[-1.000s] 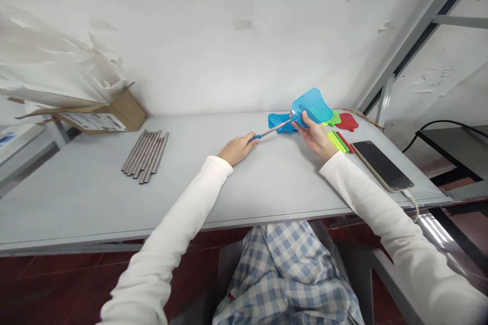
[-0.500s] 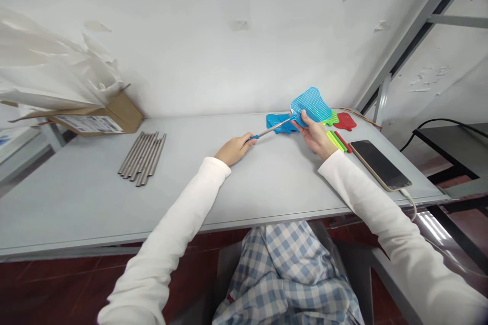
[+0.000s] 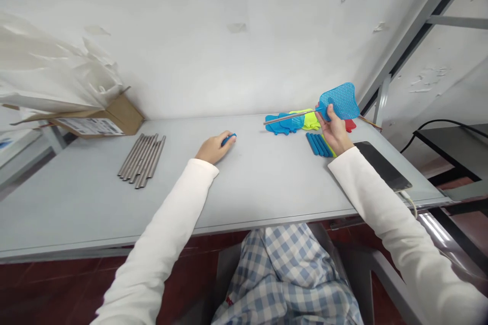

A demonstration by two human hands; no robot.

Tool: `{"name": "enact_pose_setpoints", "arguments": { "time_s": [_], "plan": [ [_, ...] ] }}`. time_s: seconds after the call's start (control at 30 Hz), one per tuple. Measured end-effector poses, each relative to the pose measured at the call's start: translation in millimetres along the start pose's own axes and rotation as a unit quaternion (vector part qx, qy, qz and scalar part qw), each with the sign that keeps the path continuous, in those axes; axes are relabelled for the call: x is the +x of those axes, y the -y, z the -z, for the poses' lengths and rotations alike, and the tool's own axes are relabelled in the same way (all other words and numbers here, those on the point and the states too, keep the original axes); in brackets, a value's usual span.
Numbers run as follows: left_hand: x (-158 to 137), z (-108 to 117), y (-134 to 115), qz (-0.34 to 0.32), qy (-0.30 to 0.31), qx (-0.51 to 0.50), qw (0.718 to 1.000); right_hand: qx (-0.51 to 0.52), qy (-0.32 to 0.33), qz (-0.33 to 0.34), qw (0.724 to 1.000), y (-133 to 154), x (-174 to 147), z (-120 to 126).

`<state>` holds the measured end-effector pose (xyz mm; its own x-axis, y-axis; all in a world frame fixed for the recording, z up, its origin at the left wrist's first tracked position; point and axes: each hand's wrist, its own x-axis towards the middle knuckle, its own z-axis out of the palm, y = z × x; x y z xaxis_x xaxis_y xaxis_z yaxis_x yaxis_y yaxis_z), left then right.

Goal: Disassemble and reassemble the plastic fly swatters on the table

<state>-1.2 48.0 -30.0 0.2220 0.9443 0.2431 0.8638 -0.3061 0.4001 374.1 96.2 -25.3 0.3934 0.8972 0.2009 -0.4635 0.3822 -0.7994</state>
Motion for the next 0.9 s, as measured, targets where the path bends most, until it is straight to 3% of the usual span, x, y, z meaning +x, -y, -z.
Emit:
{"name": "enact_pose_setpoints", "arguments": {
  "time_s": [0.43, 0.9],
  "plan": [
    [-5, -10, -26, -0.034, 0.016, -0.021, 0.999, -0.019, 0.066, -0.079, 0.994, -5, -26, -21],
    [-4, -12, -25, -0.015, 0.015, 0.024, 0.999, -0.03, 0.093, -0.089, 0.991, -10, -34, -25]
  ]
}}
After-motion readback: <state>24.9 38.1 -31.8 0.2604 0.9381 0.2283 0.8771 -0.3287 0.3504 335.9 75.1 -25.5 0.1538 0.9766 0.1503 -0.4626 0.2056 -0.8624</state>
